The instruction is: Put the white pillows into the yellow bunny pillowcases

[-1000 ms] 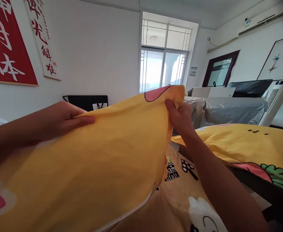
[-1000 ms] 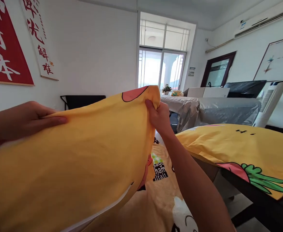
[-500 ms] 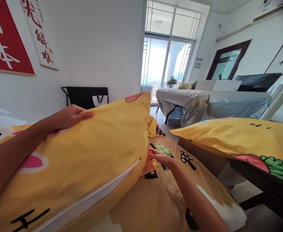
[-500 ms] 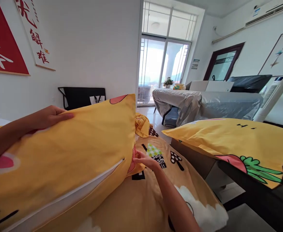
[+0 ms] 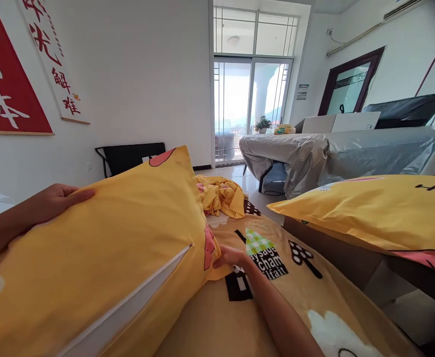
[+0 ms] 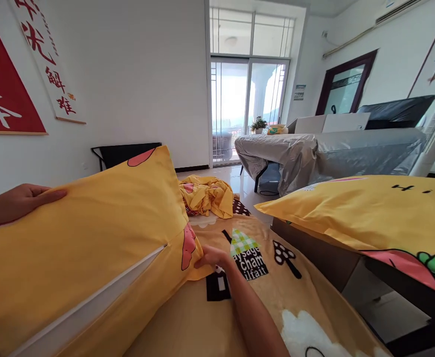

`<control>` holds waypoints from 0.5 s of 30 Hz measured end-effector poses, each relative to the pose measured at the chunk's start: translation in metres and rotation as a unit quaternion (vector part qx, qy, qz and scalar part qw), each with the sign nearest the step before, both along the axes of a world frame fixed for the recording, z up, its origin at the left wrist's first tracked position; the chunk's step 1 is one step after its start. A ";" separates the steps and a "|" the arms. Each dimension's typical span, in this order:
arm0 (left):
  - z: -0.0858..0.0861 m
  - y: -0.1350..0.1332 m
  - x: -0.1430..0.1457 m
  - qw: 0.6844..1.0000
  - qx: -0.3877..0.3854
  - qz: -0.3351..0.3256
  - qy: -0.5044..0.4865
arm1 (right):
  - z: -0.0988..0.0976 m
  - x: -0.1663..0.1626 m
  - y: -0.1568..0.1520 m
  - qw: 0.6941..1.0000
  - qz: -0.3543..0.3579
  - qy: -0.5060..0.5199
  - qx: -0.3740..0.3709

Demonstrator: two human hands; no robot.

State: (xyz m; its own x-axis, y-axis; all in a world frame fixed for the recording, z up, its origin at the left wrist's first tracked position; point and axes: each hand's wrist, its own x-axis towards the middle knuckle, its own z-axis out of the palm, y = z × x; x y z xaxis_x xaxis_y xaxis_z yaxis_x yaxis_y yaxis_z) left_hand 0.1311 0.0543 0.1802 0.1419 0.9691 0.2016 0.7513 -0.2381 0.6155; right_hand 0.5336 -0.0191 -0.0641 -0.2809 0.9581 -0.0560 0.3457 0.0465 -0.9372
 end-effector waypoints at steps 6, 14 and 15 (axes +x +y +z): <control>0.003 0.025 -0.007 0.981 -0.173 0.032 -0.081 | -0.026 0.012 0.009 0.990 -0.135 -0.043 -0.015; -0.010 0.038 0.006 0.987 -0.142 0.006 -0.080 | 0.017 0.005 0.002 0.890 -0.394 -0.216 0.080; -0.011 0.040 0.006 0.987 -0.141 0.004 -0.073 | 0.028 -0.009 -0.003 0.882 -0.390 -0.230 0.129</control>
State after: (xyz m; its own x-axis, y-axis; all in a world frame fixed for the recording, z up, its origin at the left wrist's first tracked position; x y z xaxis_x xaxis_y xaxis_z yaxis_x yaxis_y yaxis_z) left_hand 0.1369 0.0948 0.1690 0.1232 0.9906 -0.0592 0.6507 -0.0356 0.7585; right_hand 0.5244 -0.0223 -0.0361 0.4659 0.8472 0.2553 0.7073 -0.1832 -0.6828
